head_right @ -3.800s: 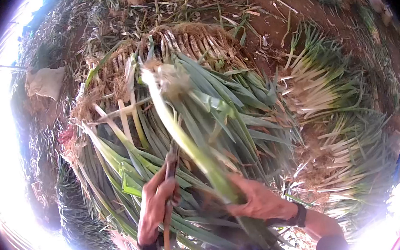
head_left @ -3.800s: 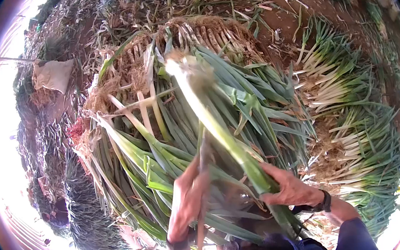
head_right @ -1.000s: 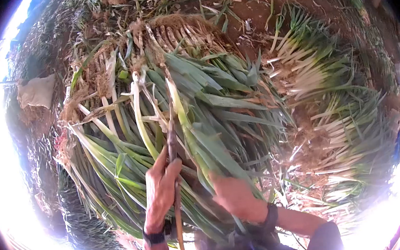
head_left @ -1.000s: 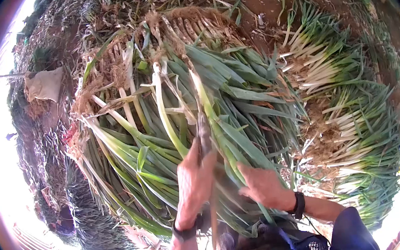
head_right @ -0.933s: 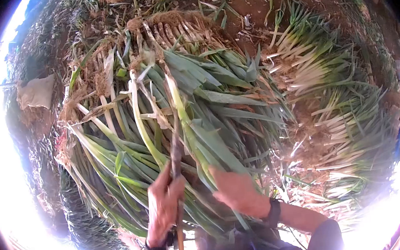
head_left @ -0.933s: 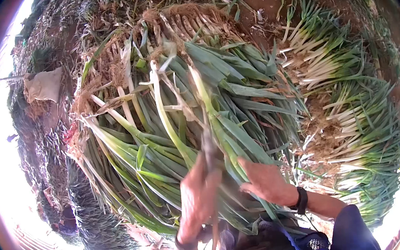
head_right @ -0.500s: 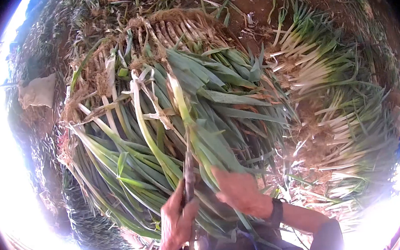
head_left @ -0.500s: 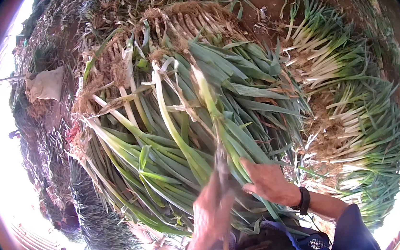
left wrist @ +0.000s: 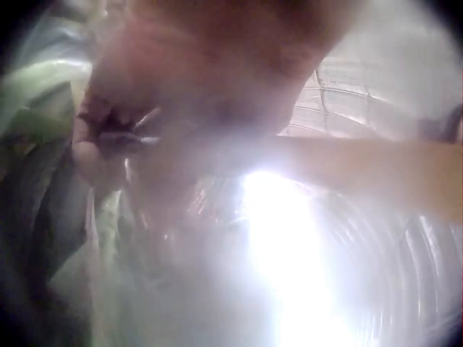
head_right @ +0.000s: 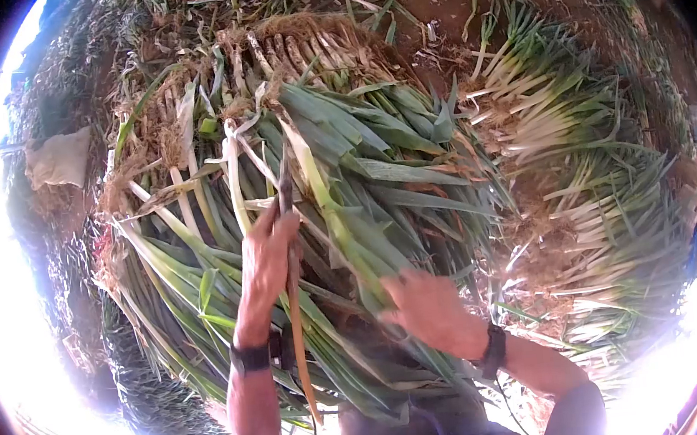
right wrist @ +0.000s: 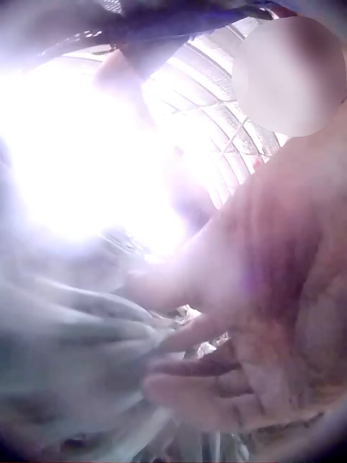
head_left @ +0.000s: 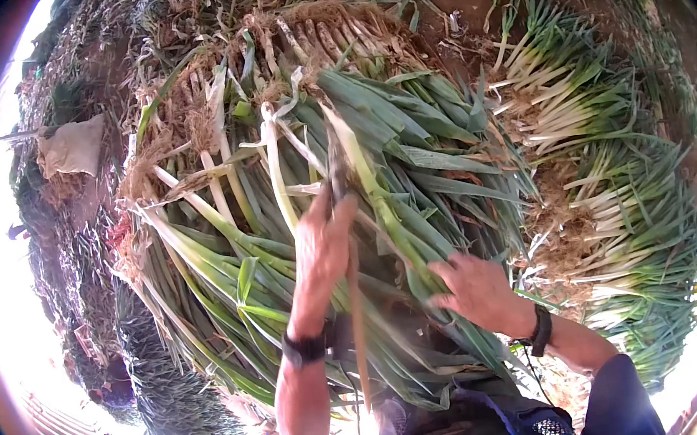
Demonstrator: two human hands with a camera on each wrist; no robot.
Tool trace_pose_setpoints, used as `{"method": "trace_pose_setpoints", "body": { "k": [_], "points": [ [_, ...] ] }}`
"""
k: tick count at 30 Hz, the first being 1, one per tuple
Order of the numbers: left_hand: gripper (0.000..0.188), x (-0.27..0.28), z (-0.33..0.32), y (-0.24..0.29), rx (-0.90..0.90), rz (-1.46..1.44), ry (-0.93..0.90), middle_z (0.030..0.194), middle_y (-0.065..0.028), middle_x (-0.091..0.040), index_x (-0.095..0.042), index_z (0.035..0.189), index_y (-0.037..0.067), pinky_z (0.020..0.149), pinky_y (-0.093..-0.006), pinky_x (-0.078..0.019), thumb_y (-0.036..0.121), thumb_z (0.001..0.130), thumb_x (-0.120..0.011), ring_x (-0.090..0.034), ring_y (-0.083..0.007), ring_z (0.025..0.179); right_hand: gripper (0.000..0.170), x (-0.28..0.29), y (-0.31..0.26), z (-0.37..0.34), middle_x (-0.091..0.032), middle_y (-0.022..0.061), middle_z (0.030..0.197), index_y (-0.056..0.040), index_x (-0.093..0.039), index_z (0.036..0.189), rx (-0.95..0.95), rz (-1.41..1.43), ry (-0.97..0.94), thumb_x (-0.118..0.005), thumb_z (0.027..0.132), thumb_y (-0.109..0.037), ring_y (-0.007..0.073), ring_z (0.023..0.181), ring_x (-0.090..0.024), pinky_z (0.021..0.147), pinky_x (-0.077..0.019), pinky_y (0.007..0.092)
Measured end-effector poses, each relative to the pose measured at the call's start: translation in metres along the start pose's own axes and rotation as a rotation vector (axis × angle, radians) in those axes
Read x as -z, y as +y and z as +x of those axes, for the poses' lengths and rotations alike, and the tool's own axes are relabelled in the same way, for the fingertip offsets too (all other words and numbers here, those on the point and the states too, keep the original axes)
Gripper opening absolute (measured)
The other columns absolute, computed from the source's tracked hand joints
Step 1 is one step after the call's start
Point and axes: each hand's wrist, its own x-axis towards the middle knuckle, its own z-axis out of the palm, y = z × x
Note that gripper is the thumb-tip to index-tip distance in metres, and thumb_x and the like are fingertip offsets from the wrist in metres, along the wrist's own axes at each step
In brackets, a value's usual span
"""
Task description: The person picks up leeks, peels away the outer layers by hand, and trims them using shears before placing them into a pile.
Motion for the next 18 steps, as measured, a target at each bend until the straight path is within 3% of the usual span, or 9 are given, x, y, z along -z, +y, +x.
{"method": "trace_pose_setpoints", "body": {
  "k": [2, 5, 6, 9, 11, 13, 15, 17, 18],
  "points": [
    [0.052, 0.0, -0.044, 0.006, 0.064, -0.034, -0.008, 0.074, -0.0034, -0.057, -0.061, 0.136, -0.002, 0.059, -0.0282, -0.0447, 0.031, 0.096, -0.057, -0.055, -0.0104, 0.066, 0.065, -0.001, -0.007, 0.019, -0.057, 0.0131, 0.114, -0.0048, -0.056, 0.135, 0.045, -0.156, 0.25, -0.082, 0.083, -0.035, 0.0336, 0.099, -0.063, 0.076, -0.0541, 0.0427],
    [0.071, -0.001, -0.104, 0.005, 0.031, -0.021, -0.027, 0.079, -0.0051, -0.054, -0.049, 0.15, -0.004, 0.062, -0.0312, -0.0446, 0.036, 0.093, -0.058, -0.052, -0.0142, 0.07, 0.072, -0.019, -0.005, 0.054, -0.056, 0.0157, 0.112, 0.0005, -0.052, 0.139, 0.011, -0.083, 0.349, -0.081, 0.084, -0.035, 0.0334, 0.101, -0.062, 0.082, -0.0526, 0.0423],
    [0.074, 0.001, -0.119, 0.011, 0.051, -0.009, -0.064, 0.081, -0.0065, -0.055, -0.047, 0.151, -0.007, 0.063, -0.0331, -0.0453, 0.037, 0.092, -0.059, -0.053, -0.016, 0.071, 0.08, -0.027, 0.003, 0.063, -0.054, 0.0182, 0.114, 0.0041, -0.049, 0.143, 0.027, -0.096, 0.351, -0.082, 0.08, -0.032, 0.0352, 0.106, -0.06, 0.088, -0.0503, 0.0437],
    [0.074, -0.001, -0.158, 0.001, -0.032, 0.02, -0.072, 0.094, -0.0184, -0.062, -0.046, 0.148, -0.011, 0.072, -0.0378, -0.0518, 0.033, 0.091, -0.061, -0.062, -0.0254, 0.082, 0.085, -0.034, 0.019, 0.078, -0.053, 0.0194, 0.119, 0.0046, -0.047, 0.145, 0.069, -0.144, 0.36, -0.084, 0.075, -0.028, 0.0376, 0.108, -0.058, 0.091, -0.0487, 0.0461],
    [0.074, -0.006, -0.179, -0.007, 0.002, 0.059, -0.123, 0.104, -0.0258, -0.064, -0.044, 0.149, -0.012, 0.078, -0.042, -0.0544, 0.029, 0.089, -0.063, -0.066, -0.0319, 0.089, 0.083, -0.033, 0.021, 0.08, -0.052, 0.0207, 0.127, 0.0017, -0.043, 0.146, 0.037, -0.095, 0.297, -0.081, 0.075, -0.019, 0.0385, 0.114, -0.058, 0.092, -0.051, 0.0498],
    [0.071, -0.014, -0.195, -0.01, 0.01, 0.094, -0.146, 0.113, -0.0314, -0.066, -0.044, 0.149, -0.012, 0.083, -0.0448, -0.0564, 0.022, 0.09, -0.063, -0.07, -0.0374, 0.097, 0.083, -0.035, 0.031, 0.08, -0.048, 0.0241, 0.139, -0.001, -0.044, 0.148, 0.056, 0.076, 0.391, -0.08, 0.075, -0.016, 0.0431, 0.124, -0.056, 0.1, -0.0502, 0.0493],
    [0.068, -0.023, -0.206, -0.017, 0.021, 0.075, -0.164, 0.118, -0.0328, -0.065, -0.046, 0.147, -0.011, 0.084, -0.0468, -0.057, 0.018, 0.089, -0.064, -0.069, -0.0403, 0.101, 0.08, -0.014, 0.036, 0.084, -0.048, 0.0239, 0.146, -0.0028, -0.047, 0.149, -0.044, 0.234, 0.298, -0.078, 0.076, -0.014, 0.0421, 0.133, -0.054, 0.106, -0.0487, 0.0462],
    [0.066, -0.029, -0.219, -0.025, -0.053, 0.139, -0.165, 0.12, -0.0332, -0.064, -0.047, 0.147, -0.011, 0.085, -0.0476, -0.057, 0.015, 0.088, -0.065, -0.069, -0.0417, 0.101, 0.077, 0.007, 0.047, 0.08, -0.059, 0.0186, 0.138, -0.0024, -0.051, 0.148, -0.02, 0.437, 0.221, -0.079, 0.078, -0.016, 0.0335, 0.128, -0.059, 0.106, -0.0489, 0.041],
    [0.065, -0.029, -0.224, -0.028, -0.126, 0.203, -0.173, 0.122, -0.0336, -0.064, -0.047, 0.146, -0.01, 0.085, -0.0484, -0.057, 0.013, 0.088, -0.065, -0.069, -0.043, 0.101, 0.074, 0.039, 0.032, 0.068, -0.066, 0.0144, 0.131, -0.0043, -0.052, 0.149, -0.062, 0.785, 0.041, -0.078, 0.081, -0.017, 0.0248, 0.124, -0.061, 0.106, -0.0488, 0.0357]
  ]
}}
